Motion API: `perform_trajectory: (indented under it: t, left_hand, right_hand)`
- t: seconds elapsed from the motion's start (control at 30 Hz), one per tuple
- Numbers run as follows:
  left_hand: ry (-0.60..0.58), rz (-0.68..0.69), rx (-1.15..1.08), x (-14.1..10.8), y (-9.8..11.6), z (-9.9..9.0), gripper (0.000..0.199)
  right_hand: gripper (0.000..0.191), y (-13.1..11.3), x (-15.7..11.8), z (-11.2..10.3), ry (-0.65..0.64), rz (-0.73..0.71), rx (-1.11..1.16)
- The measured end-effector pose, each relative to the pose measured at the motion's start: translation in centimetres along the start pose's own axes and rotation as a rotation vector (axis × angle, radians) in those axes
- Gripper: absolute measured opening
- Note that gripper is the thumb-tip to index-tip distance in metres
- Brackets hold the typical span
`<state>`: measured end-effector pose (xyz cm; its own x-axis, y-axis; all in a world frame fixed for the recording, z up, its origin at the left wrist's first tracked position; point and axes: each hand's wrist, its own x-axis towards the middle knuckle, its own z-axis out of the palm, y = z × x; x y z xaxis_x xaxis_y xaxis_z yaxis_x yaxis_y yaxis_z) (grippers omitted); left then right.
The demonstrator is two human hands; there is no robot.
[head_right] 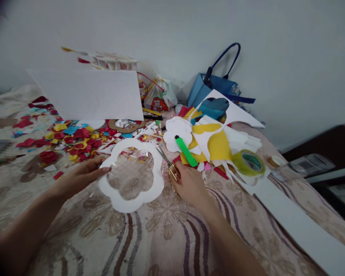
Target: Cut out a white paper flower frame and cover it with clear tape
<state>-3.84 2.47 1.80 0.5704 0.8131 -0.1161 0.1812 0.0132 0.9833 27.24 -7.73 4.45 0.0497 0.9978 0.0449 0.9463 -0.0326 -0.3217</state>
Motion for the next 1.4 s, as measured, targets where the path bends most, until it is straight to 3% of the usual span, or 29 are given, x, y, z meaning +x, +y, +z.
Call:
perform_trajectory:
  t: [0.17, 0.47, 0.67, 0.8, 0.9, 1.17, 1.4]
  left_hand:
    - [-0.063, -0.019, 0.041, 0.1, 0.0, -0.1, 0.026]
    - [-0.034, -0.016, 0.012, 0.1, 0.1, 0.0, 0.026]
    - [-0.042, -0.046, 0.004, 0.1, -0.1, -0.3, 0.028]
    - [-0.041, -0.033, -0.003, 0.1, 0.1, -0.4, 0.026]
    - [-0.036, -0.04, -0.028, -0.1, 0.6, -0.2, 0.025]
    - [-0.037, -0.103, -0.096, -0.5, 1.3, 0.2, 0.023]
    - [-0.097, -0.112, -0.091, -0.5, 1.0, -0.1, 0.026]
  right_hand:
    - [0.018, 0.2, 0.0, 0.2, 0.028, -0.014, -0.071]
    - [0.027, 0.7, 0.1, 0.4, 0.094, -0.025, -0.136]
    - [0.037, 1.5, 0.4, 0.5, 0.196, 0.014, 0.096]
    - [0.037, 2.0, 0.6, 0.4, 0.15, 0.069, 0.29]
    - [0.039, 2.1, 0.7, 0.4, 0.135, 0.068, 0.3]
    - [0.038, 1.9, 0.5, 0.2, 0.06, 0.002, 0.287]
    - [0.033, 1.7, 0.1, -0.3, -0.059, -0.147, 0.338]
